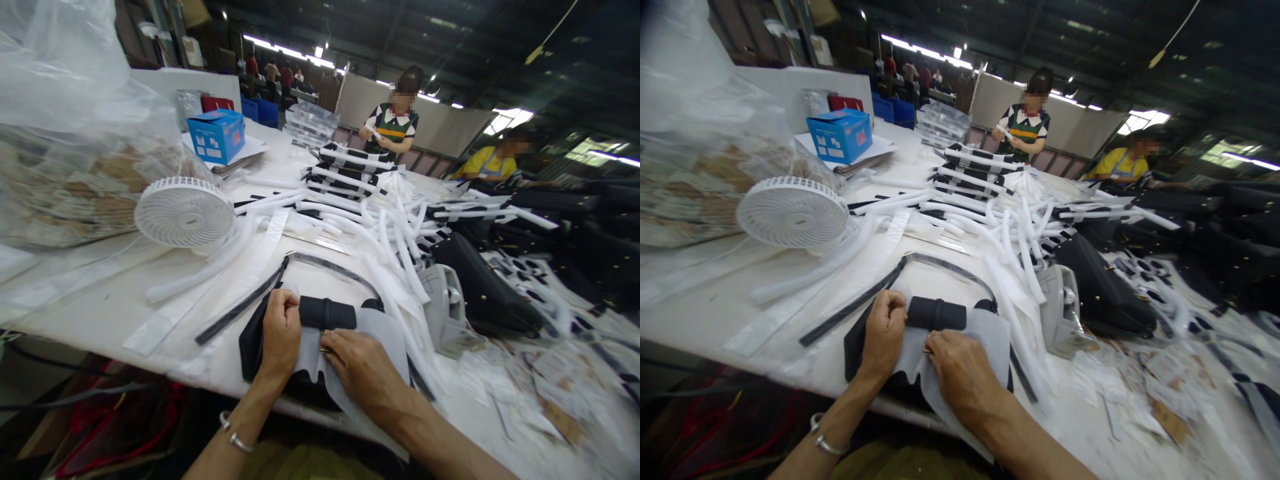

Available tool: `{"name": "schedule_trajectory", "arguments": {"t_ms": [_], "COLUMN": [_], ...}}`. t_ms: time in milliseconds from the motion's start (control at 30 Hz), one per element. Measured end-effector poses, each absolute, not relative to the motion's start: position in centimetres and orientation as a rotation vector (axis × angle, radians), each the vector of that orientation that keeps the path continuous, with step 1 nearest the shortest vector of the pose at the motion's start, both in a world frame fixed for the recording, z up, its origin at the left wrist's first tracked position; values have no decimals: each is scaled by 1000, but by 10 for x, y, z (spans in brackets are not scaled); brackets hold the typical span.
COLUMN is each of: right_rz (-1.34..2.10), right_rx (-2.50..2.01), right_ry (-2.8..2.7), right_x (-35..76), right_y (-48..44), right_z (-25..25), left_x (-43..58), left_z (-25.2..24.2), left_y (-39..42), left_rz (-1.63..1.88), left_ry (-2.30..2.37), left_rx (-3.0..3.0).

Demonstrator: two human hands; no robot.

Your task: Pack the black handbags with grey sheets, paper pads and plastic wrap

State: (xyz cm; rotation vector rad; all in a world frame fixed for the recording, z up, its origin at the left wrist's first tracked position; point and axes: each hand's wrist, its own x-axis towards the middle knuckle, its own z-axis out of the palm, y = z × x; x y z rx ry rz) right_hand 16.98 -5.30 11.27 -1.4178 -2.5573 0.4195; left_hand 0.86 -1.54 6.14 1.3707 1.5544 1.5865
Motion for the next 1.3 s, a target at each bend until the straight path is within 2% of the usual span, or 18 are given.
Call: {"name": "schedule_trajectory", "arguments": {"t_ms": [300, 633, 900, 1033, 1200, 1300], "right_rz": [635, 727, 842, 914, 1061, 1110], "right_rx": [-1464, -1671, -1571, -1499, -1401, -1372], "right_ry": [-2687, -2418, -2473, -2393, -2217, -2153], "right_x": [170, 170, 168, 173, 184, 187], "right_y": [-61, -37, -26, -29, -31, -32], "right_z": [127, 128, 129, 124, 120, 118], "left_x": [9, 10, 9, 3, -8, -10], "left_z": [60, 61, 65, 78, 99, 102], "left_y": [-17, -16, -17, -22, -47, -60], "left_rz": [1571, 1489, 1390, 1205, 707, 607], "left_ry": [1524, 1507, 1499, 1364, 1153, 1094], "left_rx": [1372, 1434, 1496, 1626, 2062, 2263]}}
